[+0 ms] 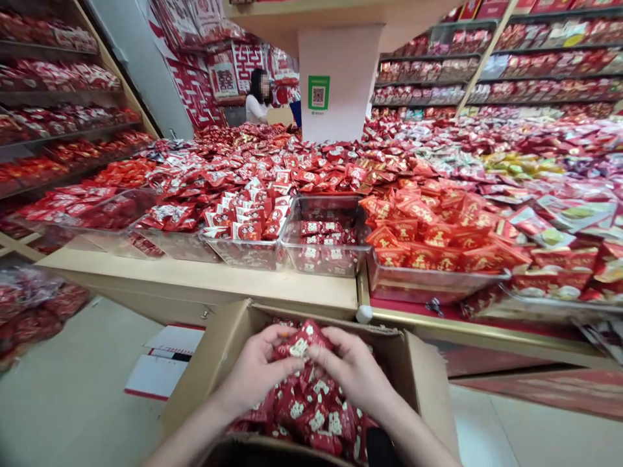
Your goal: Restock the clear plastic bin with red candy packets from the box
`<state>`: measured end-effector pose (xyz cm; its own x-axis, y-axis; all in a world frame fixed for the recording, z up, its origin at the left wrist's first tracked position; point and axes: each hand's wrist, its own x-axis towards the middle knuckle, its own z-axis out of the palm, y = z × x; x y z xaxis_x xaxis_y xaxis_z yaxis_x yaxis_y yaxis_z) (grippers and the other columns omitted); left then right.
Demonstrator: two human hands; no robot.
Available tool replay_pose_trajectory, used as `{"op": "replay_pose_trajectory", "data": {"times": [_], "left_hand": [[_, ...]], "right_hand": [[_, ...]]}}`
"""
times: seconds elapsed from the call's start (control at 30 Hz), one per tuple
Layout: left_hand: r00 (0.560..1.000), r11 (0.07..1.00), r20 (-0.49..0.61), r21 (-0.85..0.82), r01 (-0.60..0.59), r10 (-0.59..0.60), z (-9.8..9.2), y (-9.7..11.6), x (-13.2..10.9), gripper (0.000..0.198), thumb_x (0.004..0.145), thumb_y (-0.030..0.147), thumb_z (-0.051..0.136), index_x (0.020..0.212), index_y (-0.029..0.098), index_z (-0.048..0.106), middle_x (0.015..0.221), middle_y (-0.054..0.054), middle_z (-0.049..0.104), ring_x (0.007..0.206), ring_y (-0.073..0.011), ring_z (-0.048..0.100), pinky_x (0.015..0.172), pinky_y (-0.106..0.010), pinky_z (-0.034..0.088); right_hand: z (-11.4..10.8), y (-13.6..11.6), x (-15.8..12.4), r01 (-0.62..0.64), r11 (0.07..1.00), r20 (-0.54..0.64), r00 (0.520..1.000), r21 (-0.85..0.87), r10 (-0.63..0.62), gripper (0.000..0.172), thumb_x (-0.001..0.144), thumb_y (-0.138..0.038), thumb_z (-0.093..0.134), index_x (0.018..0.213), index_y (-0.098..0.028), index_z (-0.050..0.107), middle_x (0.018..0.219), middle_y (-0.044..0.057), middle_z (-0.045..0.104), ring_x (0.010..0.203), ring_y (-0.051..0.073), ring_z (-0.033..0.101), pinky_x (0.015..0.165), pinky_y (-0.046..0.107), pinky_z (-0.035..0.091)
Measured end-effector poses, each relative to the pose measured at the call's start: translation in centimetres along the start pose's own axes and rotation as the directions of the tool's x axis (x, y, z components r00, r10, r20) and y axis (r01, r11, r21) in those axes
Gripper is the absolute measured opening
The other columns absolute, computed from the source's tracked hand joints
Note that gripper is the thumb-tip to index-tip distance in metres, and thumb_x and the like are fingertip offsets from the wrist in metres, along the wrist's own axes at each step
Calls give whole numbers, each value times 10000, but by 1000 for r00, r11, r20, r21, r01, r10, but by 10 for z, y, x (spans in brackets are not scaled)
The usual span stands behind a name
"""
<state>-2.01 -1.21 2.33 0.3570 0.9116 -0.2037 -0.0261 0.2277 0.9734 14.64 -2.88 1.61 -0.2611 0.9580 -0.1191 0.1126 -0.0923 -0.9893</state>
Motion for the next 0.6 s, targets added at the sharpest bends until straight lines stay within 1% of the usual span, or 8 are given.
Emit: {"op": "replay_pose_trajectory", "data": {"times": [0.1, 0.17, 0.23, 0.3, 0.37, 0.47, 0.53, 0.6], "left_hand": [[999, 999, 34, -52, -11, 13, 11, 3, 4, 311, 618, 205, 680, 905, 125, 589, 829, -49, 670, 723, -164, 602, 683, -270, 471], [998, 997, 51, -68, -23, 27, 16, 6, 5, 315, 646, 223, 661, 934, 116, 592, 875, -65, 666, 736, -163, 600, 696, -275, 468], [998, 997, 41, -64, -36, 39, 20, 7, 5, 306, 670, 238, 641, 945, 114, 592, 903, -76, 661, 742, -164, 598, 699, -278, 467], [999, 997, 12, -58, -45, 46, 21, 7, 4, 292, 674, 244, 636, 933, 119, 591, 888, -70, 662, 735, -163, 598, 698, -280, 468], [999, 997, -11, -53, -48, 48, 21, 6, 3, 279, 663, 240, 645, 914, 130, 591, 855, -56, 663, 729, -163, 597, 696, -278, 469], [998, 997, -34, -62, -47, 45, 18, 0, 1, 236, 650, 227, 656, 864, 148, 596, 800, -29, 657, 715, -149, 584, 686, -256, 462], [996, 991, -87, -128, -46, 35, 18, -5, -2, 190, 652, 235, 656, 814, 163, 589, 753, -3, 642, 693, -136, 571, 663, -237, 454], [991, 973, -132, -228, -45, 15, 18, -10, -4, 156, 663, 256, 647, 767, 172, 567, 711, 17, 619, 670, -128, 561, 644, -230, 446]], "right_hand": [[-10, -6, -7, -58, 987, -39, 997, 150, 64, 265, 749, -435, 498, 781, -183, 574, 563, -12, 546, 503, 103, 495, 507, 228, 402], [-14, -12, -10, -71, 977, -42, 996, 203, 81, 300, 763, -450, 470, 726, -171, 573, 548, -4, 545, 502, 97, 495, 510, 221, 402], [-16, -15, -12, -81, 969, -46, 994, 235, 94, 316, 765, -454, 465, 694, -165, 572, 543, -1, 545, 502, 92, 496, 509, 214, 403], [-15, -15, -13, -67, 967, -74, 993, 248, 87, 277, 745, -440, 501, 764, -178, 589, 591, -6, 563, 525, 92, 508, 520, 215, 415], [-14, -14, -12, -38, 969, -89, 994, 243, 61, 261, 720, -416, 542, 865, -206, 592, 696, -7, 588, 566, 96, 521, 544, 227, 434], [-9, -10, -10, 7, 980, -54, 999, 201, 4, 249, 708, -377, 568, 894, -213, 593, 806, 4, 601, 646, 114, 535, 591, 245, 450], [-2, -6, -8, 31, 980, -56, 998, 198, -20, 243, 694, -354, 591, 888, -207, 587, 842, 12, 604, 729, 137, 547, 653, 263, 457], [8, -2, -6, 49, 973, -86, 996, 228, -30, 290, 674, -335, 618, 930, -211, 561, 888, 19, 604, 809, 157, 550, 730, 289, 453]]}}
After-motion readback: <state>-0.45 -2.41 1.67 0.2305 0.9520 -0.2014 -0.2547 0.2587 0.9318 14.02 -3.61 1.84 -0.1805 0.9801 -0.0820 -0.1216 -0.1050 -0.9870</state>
